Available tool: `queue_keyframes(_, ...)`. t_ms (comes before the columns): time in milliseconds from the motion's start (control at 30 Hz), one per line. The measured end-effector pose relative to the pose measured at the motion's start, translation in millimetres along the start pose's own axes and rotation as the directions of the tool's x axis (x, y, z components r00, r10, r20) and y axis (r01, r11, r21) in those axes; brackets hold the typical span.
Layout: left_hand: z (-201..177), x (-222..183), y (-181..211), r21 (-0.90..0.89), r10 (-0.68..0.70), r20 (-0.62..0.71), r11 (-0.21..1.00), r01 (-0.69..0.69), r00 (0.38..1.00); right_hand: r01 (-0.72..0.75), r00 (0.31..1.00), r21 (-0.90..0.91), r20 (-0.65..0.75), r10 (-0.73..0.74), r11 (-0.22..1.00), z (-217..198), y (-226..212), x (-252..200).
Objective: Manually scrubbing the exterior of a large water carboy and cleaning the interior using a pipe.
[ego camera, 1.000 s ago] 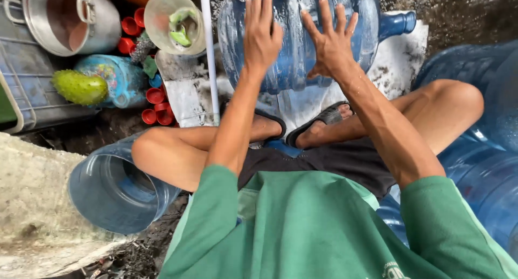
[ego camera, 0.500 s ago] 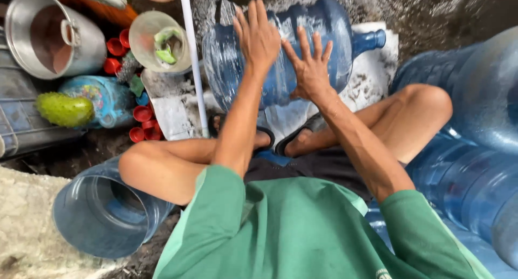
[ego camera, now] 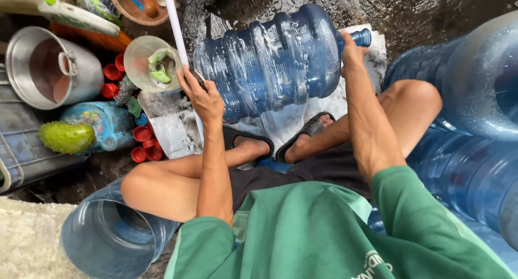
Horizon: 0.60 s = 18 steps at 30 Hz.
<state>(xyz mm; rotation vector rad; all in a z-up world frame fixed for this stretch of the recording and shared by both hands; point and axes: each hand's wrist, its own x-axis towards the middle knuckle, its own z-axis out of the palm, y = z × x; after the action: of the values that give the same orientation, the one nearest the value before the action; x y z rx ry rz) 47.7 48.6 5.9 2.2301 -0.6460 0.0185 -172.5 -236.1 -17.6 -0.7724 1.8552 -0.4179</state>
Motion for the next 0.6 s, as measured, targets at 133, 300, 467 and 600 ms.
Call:
queue_keyframes(133, -3.9, 1.5, -22.1, -0.186, -0.076, 0.08, 0.979, 0.089, 0.994, -0.265, 0.892, 0.247, 0.43, 0.139, 0.932, 2.8, 2.8, 21.8)
queue_keyframes(300, -9.3, -0.3, -47.6, -0.286, -0.382, 0.171, 0.863, 0.416, 0.908, -0.189, 0.907, 0.61, 0.409, -0.101, 0.769, 3.5, 47.9, 97.6)
queue_keyframes(467, -13.7, -3.0, -42.1, -0.482, -0.495, 0.189, 0.706, 0.519, 0.848, -0.109, 0.878, 0.727, 0.39, -0.278, 0.678, -27.0, -22.2, 4.6)
queue_keyframes(600, 15.9, -26.3, -46.2, -0.646, -0.625, 0.34, 0.388, 0.658, 0.702, 0.244, 0.83, 0.658, 0.239, -0.504, 0.713, -52.5, -77.8, -54.4)
